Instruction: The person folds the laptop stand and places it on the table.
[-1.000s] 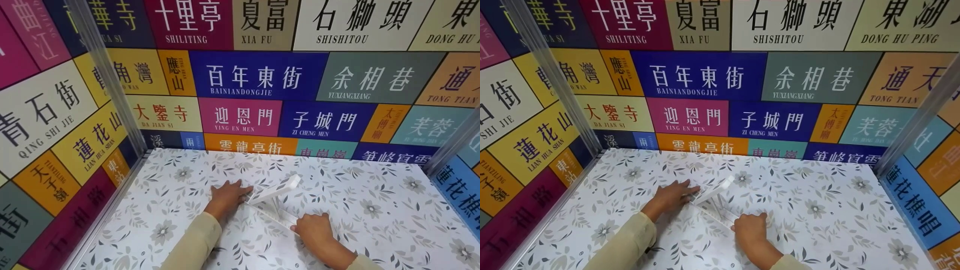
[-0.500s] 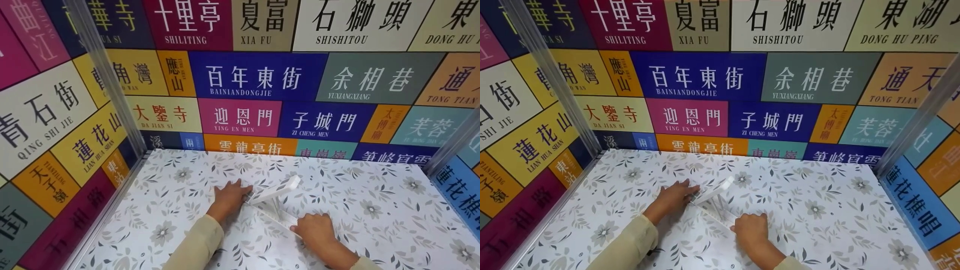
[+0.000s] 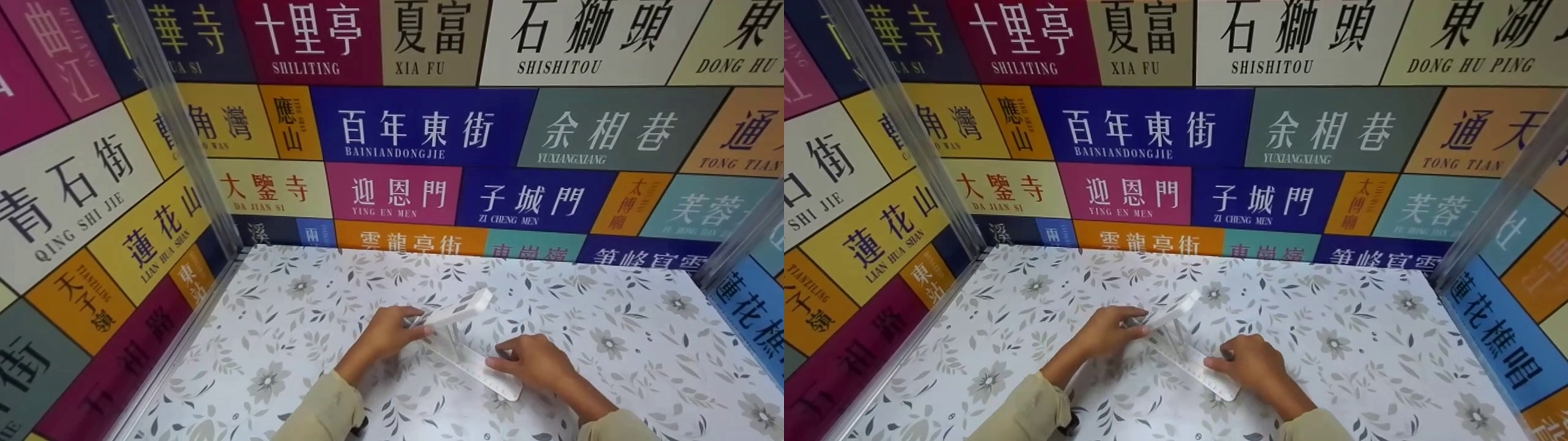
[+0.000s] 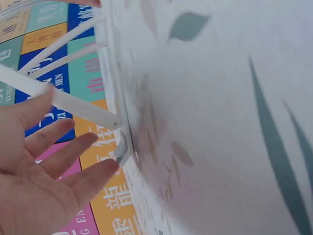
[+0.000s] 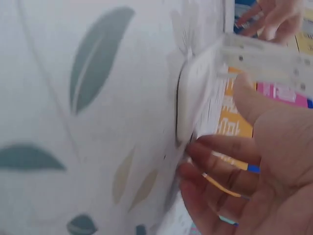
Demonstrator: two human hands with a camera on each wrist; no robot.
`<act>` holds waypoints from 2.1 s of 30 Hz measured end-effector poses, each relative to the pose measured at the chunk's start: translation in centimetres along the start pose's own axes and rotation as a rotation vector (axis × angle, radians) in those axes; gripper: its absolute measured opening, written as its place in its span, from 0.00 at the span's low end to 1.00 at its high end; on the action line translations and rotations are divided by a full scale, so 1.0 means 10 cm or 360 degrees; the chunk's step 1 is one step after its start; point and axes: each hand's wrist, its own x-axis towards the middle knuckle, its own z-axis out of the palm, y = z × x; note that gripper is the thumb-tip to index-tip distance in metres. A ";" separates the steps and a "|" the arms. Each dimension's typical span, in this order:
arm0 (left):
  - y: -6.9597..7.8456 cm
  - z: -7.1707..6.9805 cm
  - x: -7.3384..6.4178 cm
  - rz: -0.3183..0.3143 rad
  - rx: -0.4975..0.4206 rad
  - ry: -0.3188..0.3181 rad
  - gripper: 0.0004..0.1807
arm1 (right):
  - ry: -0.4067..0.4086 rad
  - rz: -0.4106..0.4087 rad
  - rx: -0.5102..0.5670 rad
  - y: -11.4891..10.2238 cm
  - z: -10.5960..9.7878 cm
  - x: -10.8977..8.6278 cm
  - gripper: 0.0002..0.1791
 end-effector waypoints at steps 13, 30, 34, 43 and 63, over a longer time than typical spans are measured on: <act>0.20 0.20 -0.11 0.0004 -0.0367 0.0183 0.32 | -0.0367 -0.0094 0.0587 0.22 -0.08 0.13 0.26; 0.09 0.27 0.01 0.0042 -0.0486 0.0223 0.16 | -0.0303 -0.0412 0.0173 0.10 -0.06 0.15 0.26; 0.08 0.26 0.03 0.0024 -0.0491 0.0170 0.14 | -0.0281 -0.0449 0.0109 0.05 -0.05 0.13 0.25; 0.07 0.22 0.11 0.0015 -0.0503 0.0002 0.16 | -0.0270 -0.0462 0.0009 -0.09 -0.01 0.04 0.25; -0.04 0.25 0.35 0.0217 -0.0474 -0.0308 0.14 | -0.0363 -0.0094 0.0088 -0.41 0.18 -0.19 0.27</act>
